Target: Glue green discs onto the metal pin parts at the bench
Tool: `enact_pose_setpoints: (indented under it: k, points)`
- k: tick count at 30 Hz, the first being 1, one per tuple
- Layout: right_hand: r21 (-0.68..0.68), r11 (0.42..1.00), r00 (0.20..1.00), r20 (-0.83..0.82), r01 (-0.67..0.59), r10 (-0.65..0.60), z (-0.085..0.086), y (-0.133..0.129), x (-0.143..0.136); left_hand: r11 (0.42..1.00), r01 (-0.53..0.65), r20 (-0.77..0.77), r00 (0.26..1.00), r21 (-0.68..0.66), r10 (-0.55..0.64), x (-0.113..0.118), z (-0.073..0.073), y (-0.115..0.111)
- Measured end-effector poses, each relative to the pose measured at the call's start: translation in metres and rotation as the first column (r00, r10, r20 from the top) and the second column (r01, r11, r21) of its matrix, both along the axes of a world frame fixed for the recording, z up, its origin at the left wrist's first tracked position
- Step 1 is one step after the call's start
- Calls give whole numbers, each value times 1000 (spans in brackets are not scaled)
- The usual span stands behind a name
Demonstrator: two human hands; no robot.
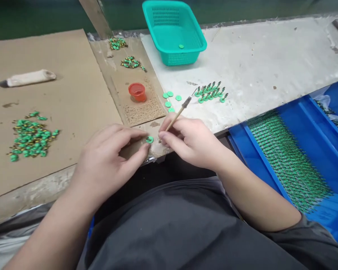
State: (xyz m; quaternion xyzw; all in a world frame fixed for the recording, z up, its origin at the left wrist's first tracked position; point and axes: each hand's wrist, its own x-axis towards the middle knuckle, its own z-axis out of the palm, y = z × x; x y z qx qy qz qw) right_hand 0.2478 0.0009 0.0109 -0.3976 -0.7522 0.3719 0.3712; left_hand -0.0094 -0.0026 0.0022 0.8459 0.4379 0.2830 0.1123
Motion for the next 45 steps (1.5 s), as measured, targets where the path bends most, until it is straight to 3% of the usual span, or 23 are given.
enact_pose_setpoints:
  k: [7,11,21,36,38,41,45]
  points:
    - [177,984,999,-54,4,6,-18,7,-14,999,-45,55,997,-15,46,4,-6,-2]
    - [194,981,1000,-2,-1,2,-22,10,-17,998,-60,57,996,-27,61,5,-7,-4]
    - [114,993,995,95,15,-26,-11,6,-18,990,-75,59,995,-120,83,7,-1,-6]
    - [215,972,986,154,-96,63,-8,6,-25,992,-65,57,996,-112,71,8,-1,-3]
    - [165,985,989,146,-57,33,-10,4,-24,989,-64,71,995,-131,73,7,-1,-2]
    - [38,993,993,-24,113,-112,-14,-5,-19,982,-72,94,992,-174,90,4,2,-1]
    - [-140,949,925,-223,282,-308,-21,-21,-10,974,-70,106,990,-217,95,3,5,-3]
